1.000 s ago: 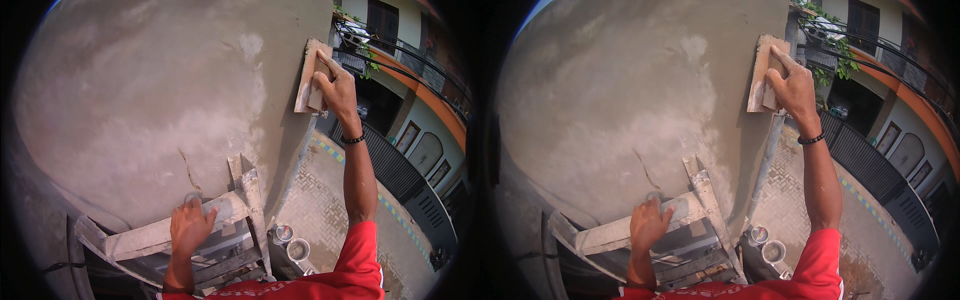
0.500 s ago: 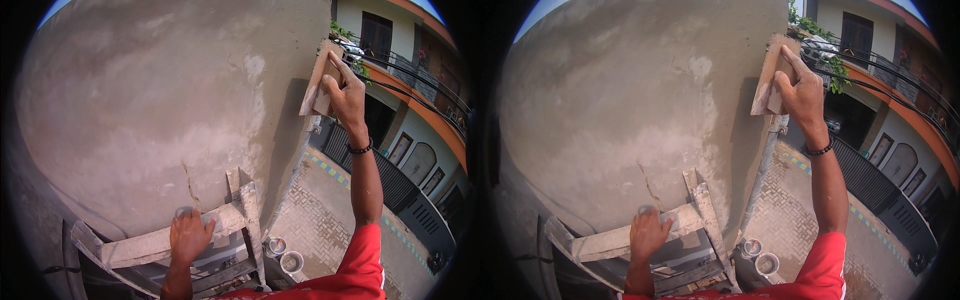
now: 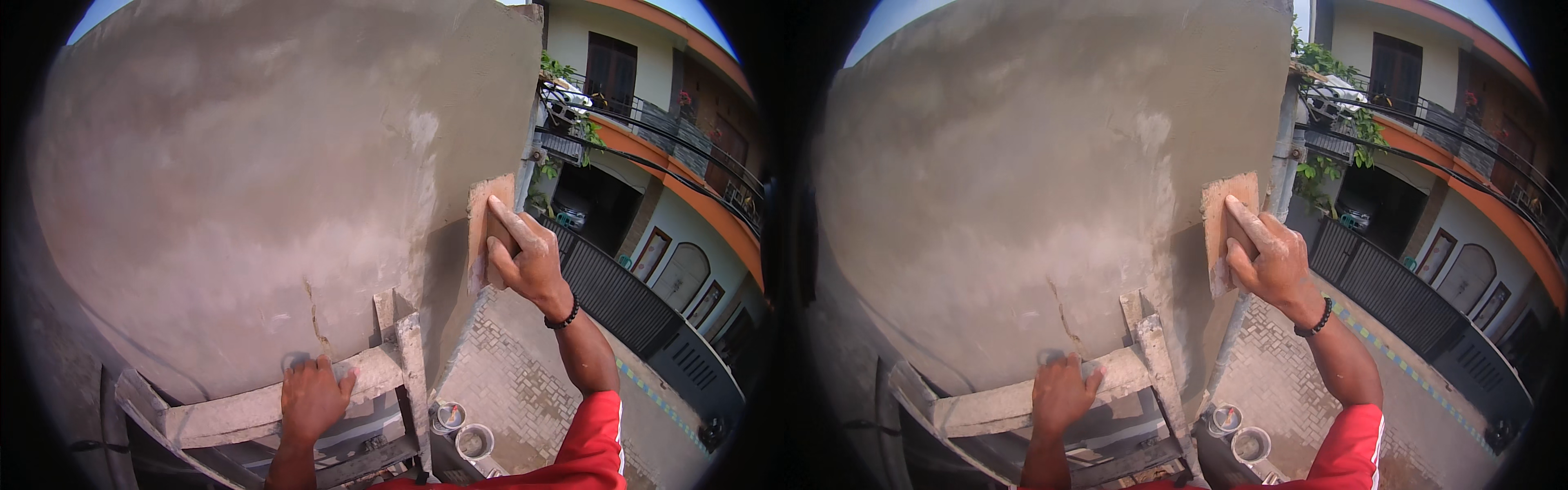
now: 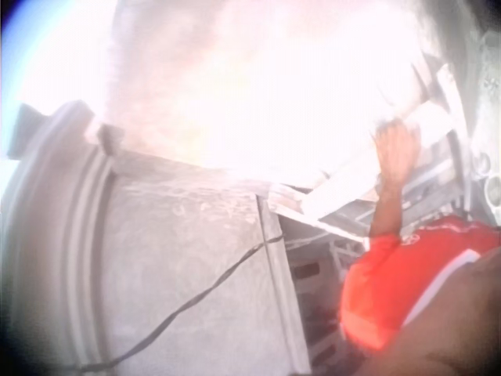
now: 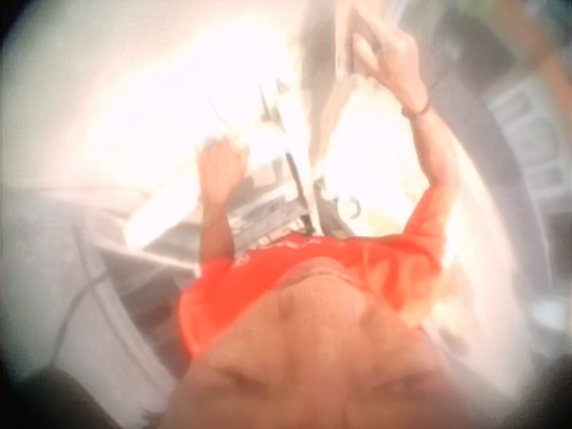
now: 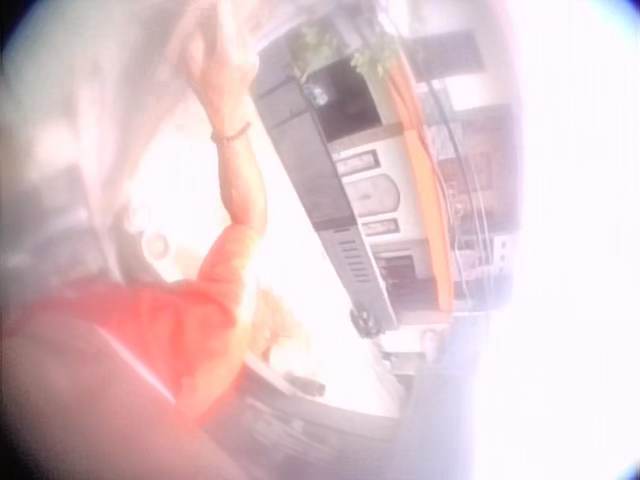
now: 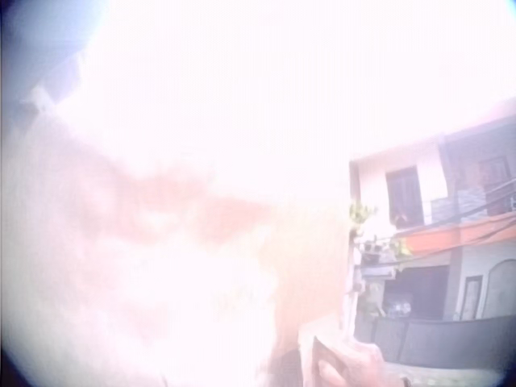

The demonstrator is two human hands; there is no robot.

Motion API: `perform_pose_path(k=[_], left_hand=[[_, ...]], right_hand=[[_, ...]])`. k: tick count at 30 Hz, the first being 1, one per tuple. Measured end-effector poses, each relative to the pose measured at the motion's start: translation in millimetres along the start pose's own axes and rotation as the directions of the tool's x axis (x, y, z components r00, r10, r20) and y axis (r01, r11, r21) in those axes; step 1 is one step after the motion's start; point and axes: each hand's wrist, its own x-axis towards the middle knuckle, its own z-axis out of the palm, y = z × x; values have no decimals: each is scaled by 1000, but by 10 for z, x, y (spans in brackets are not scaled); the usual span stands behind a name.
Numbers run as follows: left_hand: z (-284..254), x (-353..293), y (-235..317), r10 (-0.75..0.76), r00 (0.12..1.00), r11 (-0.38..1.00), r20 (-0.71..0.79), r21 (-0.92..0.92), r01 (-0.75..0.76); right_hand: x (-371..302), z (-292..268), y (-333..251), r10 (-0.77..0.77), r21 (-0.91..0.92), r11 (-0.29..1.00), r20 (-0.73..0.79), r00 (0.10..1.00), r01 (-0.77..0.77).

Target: The person uses a wooden float to smooth wet concrete on a vertical wall and then on a horizontal ledge. They repeatedly rub the surface to create a uniform finish.

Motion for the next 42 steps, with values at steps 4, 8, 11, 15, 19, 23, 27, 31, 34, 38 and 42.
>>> perform_pose_path(k=[4, 8, 11, 15, 19, 23, 27, 31, 34, 38, 42], left_hand=[[5, -38, -76, -28, 999, 999, -33, 20, 29], [1, -51, 1, -7, 998, 1000, -59, -8, 6], [24, -59, -71, -16, 999, 1000, -34, 4, 16], [78, -43, -35, 32, 999, 998, -26, -45, -33], [46, 6, -28, 55, 997, 998, -53, -20, -56], [50, -34, -123, 58, 994, 998, -96, 17, -57], [118, -25, -105, 84, 988, 996, -126, 11, -83], [51, -65, -127, 22, 997, 1000, -71, 5, -22], [120, -76, -102, 51, 993, 997, -111, -49, -57], [83, -4, -79, 45, 998, 997, -47, -57, -48], [47, -41, -120, 29, 997, 999, -69, -19, -30]], right_hand=[[1251, -439, 256, 20, 168, 985, -330, 944, 38], [1851, -631, 297, 192, 200, 968, -209, 959, -150], [1446, -44, -42, 161, 162, 978, -177, 971, -133], [232, 395, -162, 16, -59, 998, 104, 994, -10], [355, -89, -26, -7, 34, 999, 4, 1000, 6], [1447, -521, 136, 90, 180, 983, -261, 961, -44], [2000, -630, 197, 50, 163, 987, -237, 970, -11], [1325, 180, -193, -63, 47, 996, -229, 971, 76], [477, 276, -276, -87, -80, 992, 137, 987, 99], [613, -86, 29, -96, 33, 995, -28, 995, 96], [1630, -574, 126, 126, 194, 978, -230, 965, -82]])
